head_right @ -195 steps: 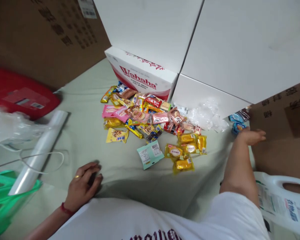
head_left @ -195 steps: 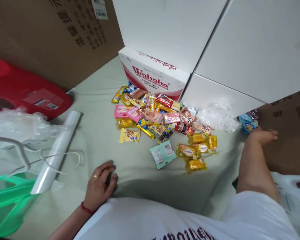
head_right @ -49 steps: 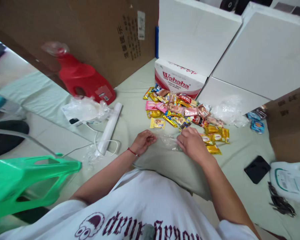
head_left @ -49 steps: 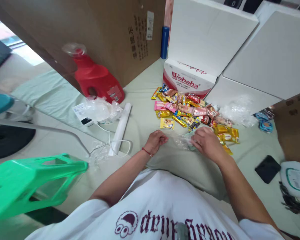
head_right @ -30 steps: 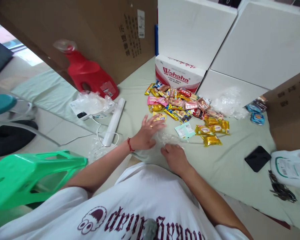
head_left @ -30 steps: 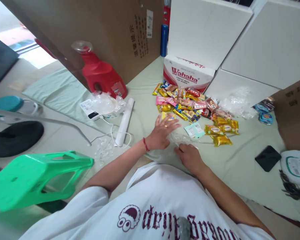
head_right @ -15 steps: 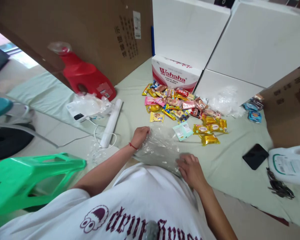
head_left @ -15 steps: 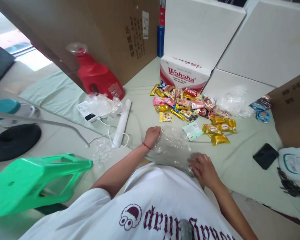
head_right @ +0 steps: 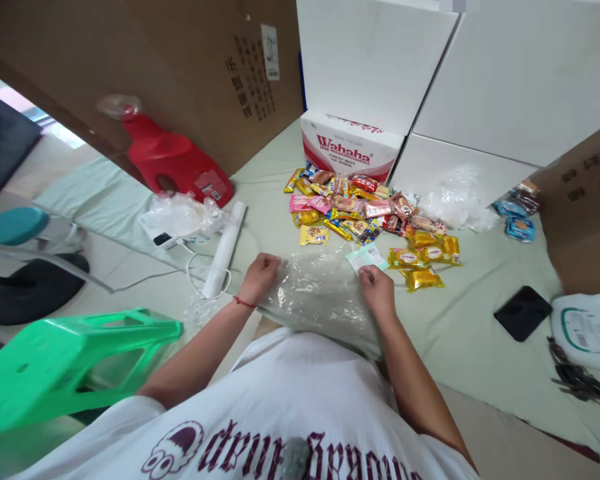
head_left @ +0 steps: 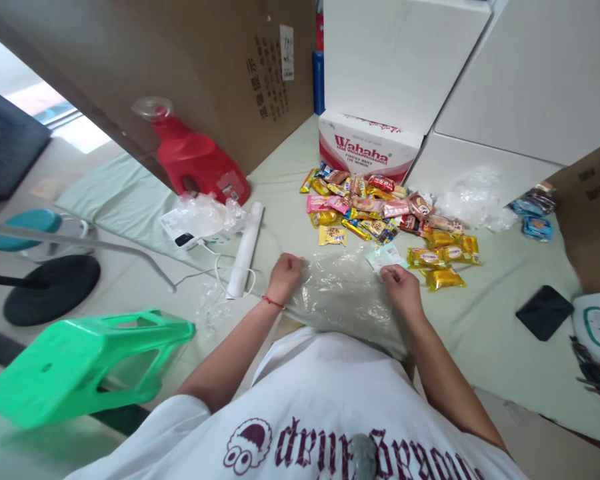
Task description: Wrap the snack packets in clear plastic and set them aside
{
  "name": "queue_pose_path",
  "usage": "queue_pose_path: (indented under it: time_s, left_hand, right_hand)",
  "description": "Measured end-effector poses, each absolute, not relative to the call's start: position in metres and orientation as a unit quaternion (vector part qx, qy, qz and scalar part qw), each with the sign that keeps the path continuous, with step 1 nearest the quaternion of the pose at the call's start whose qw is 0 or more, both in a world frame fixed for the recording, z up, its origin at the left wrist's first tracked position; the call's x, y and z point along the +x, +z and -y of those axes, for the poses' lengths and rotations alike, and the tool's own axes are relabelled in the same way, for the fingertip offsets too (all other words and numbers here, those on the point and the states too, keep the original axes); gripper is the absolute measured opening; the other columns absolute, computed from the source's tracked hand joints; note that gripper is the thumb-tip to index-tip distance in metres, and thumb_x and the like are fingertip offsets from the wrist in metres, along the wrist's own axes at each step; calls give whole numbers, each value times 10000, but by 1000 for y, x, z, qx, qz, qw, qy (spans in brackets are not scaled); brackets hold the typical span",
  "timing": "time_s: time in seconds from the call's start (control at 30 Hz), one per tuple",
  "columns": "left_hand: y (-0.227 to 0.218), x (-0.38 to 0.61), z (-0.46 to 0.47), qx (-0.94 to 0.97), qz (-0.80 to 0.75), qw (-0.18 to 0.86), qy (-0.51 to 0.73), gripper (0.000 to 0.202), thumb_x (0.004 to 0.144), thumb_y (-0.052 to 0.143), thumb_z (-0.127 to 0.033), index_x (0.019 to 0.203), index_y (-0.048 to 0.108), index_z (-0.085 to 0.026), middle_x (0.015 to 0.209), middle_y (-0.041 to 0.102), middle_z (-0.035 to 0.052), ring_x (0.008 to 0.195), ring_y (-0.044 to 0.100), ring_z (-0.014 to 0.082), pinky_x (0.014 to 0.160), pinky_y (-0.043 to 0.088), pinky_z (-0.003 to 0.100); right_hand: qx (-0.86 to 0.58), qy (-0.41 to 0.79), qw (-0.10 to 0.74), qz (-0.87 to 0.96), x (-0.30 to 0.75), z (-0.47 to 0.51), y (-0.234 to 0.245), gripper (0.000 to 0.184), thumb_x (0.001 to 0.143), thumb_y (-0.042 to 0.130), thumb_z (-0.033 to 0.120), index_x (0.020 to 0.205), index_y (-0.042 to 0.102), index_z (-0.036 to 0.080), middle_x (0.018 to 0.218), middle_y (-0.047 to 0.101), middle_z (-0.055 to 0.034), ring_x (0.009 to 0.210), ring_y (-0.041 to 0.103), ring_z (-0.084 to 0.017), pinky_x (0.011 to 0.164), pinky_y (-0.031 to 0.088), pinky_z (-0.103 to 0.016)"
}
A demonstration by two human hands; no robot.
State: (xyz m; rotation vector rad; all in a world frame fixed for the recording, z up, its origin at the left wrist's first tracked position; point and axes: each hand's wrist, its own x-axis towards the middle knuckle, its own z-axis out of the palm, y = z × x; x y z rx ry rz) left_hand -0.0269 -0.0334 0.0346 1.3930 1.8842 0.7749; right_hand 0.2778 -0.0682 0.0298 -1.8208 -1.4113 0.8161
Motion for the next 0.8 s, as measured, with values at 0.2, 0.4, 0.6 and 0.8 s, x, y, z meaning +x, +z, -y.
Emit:
queue_pose_path:
  time_s: [0.2, 0.4, 0.6, 0.8]
  left_hand:
    - [66, -6, 75, 737, -532, 49, 414, 259, 847, 515, -183, 1065, 651, -214, 1102, 669, 114, 1092, 611, 263, 981, 483, 435]
    - [33, 64, 31, 888, -426, 97, 145, 387, 998, 463, -274, 1329, 648, -197, 1487, 608, 149, 1401, 526, 294, 1160, 373, 523]
    - [-3, 48, -5, 848, -508, 90, 125, 502, 1076, 351, -374, 1538, 488, -232, 1654, 424, 137, 1534, 394, 279, 1257, 173, 643]
    - [-2, 45, -1, 856, -493, 92, 123, 510, 1079, 346, -392, 1551, 488, -263, 1668, 401, 108, 1559, 358, 274, 1271, 176, 639]
  right_hand:
    - [-677, 377, 342, 532, 288, 57, 38, 344, 843, 585, 525, 863, 710, 205, 570, 596, 16, 541, 543, -180, 573, 412, -287]
    - [-673, 354, 303, 574, 307, 61, 29, 378, 853, 566, 539, 848, 721, 193, 588, 597, 9, 552, 515, -172, 577, 398, -286]
    - [-728, 282, 242, 576, 381, 70, 24, 386, 861, 562, 543, 876, 736, 199, 734, 704, -47, 651, 608, -214, 643, 456, -318]
    - [-589, 9, 189, 786, 338, -41, 95, 369, 974, 538, 279, 1293, 705, 198, 1250, 700, -147, 1110, 592, -302, 959, 458, -412]
